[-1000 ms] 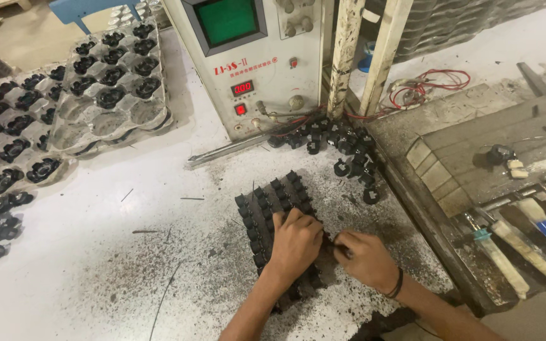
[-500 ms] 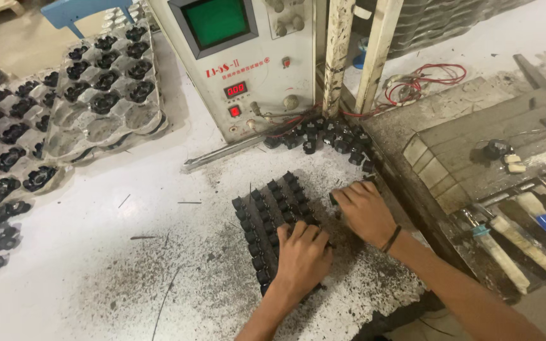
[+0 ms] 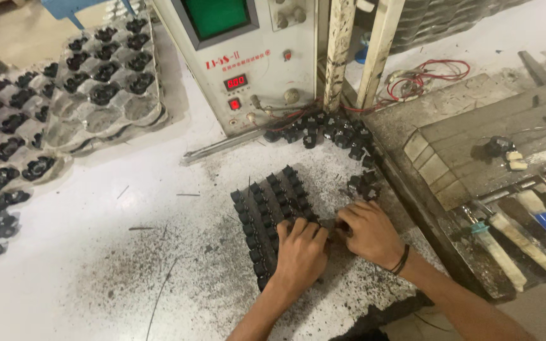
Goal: The person arranges black plastic electrical components into a grid tray on the workbench, then uses a soldering iron to solder the terminals of each component one at a time, working across the grid while holding each part steady with the other hand.
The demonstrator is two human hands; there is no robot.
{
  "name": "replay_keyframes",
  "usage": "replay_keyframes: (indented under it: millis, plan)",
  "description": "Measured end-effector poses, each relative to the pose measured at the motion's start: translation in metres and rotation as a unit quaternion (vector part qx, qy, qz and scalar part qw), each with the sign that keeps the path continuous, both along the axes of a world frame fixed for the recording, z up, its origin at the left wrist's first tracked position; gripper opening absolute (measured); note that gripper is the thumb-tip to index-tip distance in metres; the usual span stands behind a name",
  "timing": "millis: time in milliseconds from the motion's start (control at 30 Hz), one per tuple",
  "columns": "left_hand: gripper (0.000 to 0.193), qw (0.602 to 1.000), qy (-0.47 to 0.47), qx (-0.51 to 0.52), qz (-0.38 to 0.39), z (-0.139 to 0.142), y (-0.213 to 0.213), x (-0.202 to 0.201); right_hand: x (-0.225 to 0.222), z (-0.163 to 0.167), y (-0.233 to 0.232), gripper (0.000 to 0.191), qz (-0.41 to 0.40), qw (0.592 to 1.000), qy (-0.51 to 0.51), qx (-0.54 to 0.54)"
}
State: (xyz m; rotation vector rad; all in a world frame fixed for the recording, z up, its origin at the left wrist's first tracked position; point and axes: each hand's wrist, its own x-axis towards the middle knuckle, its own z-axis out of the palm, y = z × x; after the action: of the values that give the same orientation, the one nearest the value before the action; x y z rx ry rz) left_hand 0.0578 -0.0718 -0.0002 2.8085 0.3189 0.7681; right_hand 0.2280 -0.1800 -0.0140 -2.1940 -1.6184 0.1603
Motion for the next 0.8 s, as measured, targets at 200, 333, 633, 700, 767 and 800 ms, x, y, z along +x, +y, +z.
replay_keyframes:
  millis: [200, 333, 633, 700, 767, 800]
  plan:
    - [0.013, 1.0, 0.015, -0.02, 0.01, -0.001, 0.0, -0.001, -0.012, 0.001, -0.032, 0.036, -0.04, 0.989, 0.138, 0.022]
    - [0.004, 0.998, 0.01, -0.057, 0.012, 0.001, 0.002, -0.002, -0.034, -0.018, -0.047, 0.023, -0.005, 0.968, 0.211, 0.136]
    - [0.007, 0.999, 0.027, -0.034, 0.011, 0.002, 0.001, 0.0, 0.011, -0.014, -0.008, 0.015, -0.005, 0.962, -0.149, 0.231]
    - [0.008, 1.0, 0.017, -0.02, 0.01, 0.006, 0.0, -0.005, 0.032, -0.006, 0.01, 0.041, -0.069, 0.942, -0.28, 0.169]
    - [0.009, 1.0, -0.004, 0.003, 0.006, 0.011, -0.001, -0.01, 0.039, -0.004, 0.016, 0.039, -0.037, 0.98, -0.184, 0.068]
    - [0.007, 1.0, -0.008, -0.017, -0.01, 0.012, -0.001, -0.01, 0.039, -0.004, 0.017, 0.039, -0.021, 0.991, -0.134, 0.015]
